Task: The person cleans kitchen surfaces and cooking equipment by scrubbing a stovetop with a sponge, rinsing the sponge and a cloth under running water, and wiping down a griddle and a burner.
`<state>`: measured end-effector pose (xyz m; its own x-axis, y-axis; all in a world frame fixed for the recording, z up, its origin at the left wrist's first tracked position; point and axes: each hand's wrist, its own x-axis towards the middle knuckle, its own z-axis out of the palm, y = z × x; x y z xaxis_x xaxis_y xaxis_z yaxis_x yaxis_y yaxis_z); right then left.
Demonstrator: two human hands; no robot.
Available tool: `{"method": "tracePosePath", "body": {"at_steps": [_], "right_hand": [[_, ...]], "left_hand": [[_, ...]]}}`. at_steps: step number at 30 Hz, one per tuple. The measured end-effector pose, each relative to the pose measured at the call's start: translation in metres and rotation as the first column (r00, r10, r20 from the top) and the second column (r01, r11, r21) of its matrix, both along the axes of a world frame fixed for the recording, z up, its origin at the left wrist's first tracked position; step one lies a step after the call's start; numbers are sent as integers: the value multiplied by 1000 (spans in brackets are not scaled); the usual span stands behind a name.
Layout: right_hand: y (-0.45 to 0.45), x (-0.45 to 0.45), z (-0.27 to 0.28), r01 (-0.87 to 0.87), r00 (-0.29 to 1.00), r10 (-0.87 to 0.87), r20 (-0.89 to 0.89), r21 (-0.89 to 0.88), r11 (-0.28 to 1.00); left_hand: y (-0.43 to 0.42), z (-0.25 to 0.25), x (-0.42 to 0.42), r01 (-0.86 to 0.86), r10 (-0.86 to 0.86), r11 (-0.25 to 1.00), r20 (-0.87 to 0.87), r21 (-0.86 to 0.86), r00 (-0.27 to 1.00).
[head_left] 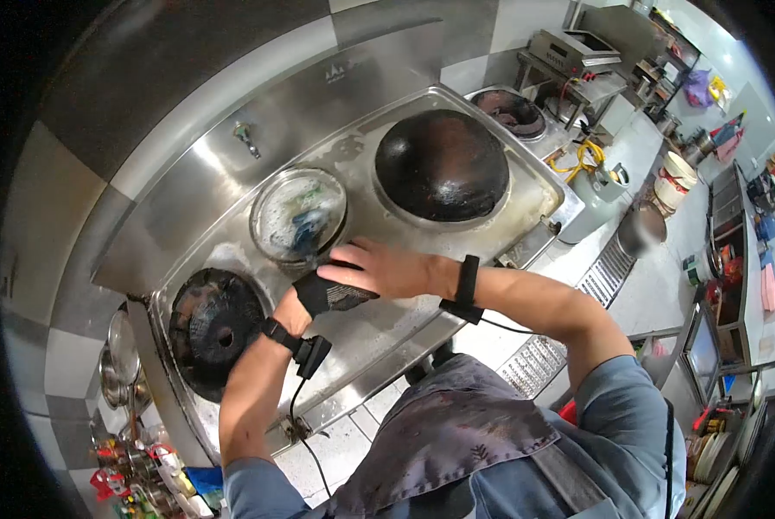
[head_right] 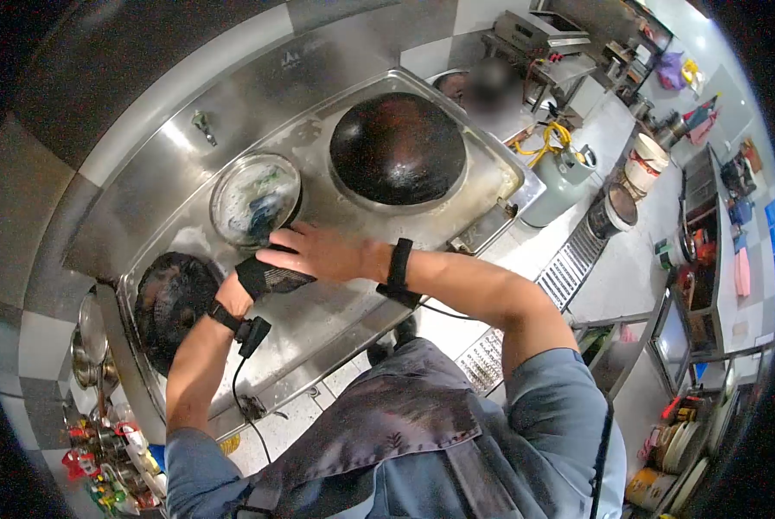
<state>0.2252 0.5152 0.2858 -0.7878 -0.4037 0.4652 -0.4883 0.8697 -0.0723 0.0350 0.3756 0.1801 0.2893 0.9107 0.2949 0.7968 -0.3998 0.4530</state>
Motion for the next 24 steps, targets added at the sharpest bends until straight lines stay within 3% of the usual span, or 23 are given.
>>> {"method": "tracePosePath", "body": {"at_steps": [2,4,8,9,10,17,19,21,24], "right_hand": [[2,0,8,-3,999,5,-42,45,999],[5,-2,12,112,989,-97,-114,135,985],[19,-6,23,234,972,-211,-105,314,920],[23,-5,21,268,947,-193,-258,298,916],[27,-5,20,264,947,-189,-261,293,919],[61,-1,-5,300,952,-269,-146,279,912],[68,2,-15,317,947,-287,-143,274,908],[74,9,-23,346,932,-362,21,243,906],[84,15,-37,358,918,-387,80,249,900]], "left_hand": [[3,13,2,-47,66,990,147,-131,987],[13,27,5,-76,162,954,283,-290,945],[30,47,13,-111,307,857,324,-504,895],[35,50,16,-118,325,836,310,-535,894],[40,53,20,-124,339,818,295,-562,893],[75,52,54,-349,394,763,-36,-543,918],[83,48,67,-448,420,749,-173,-488,891],[92,41,80,-528,455,730,-269,-434,849],[103,30,97,-615,515,704,-342,-355,786]]}}
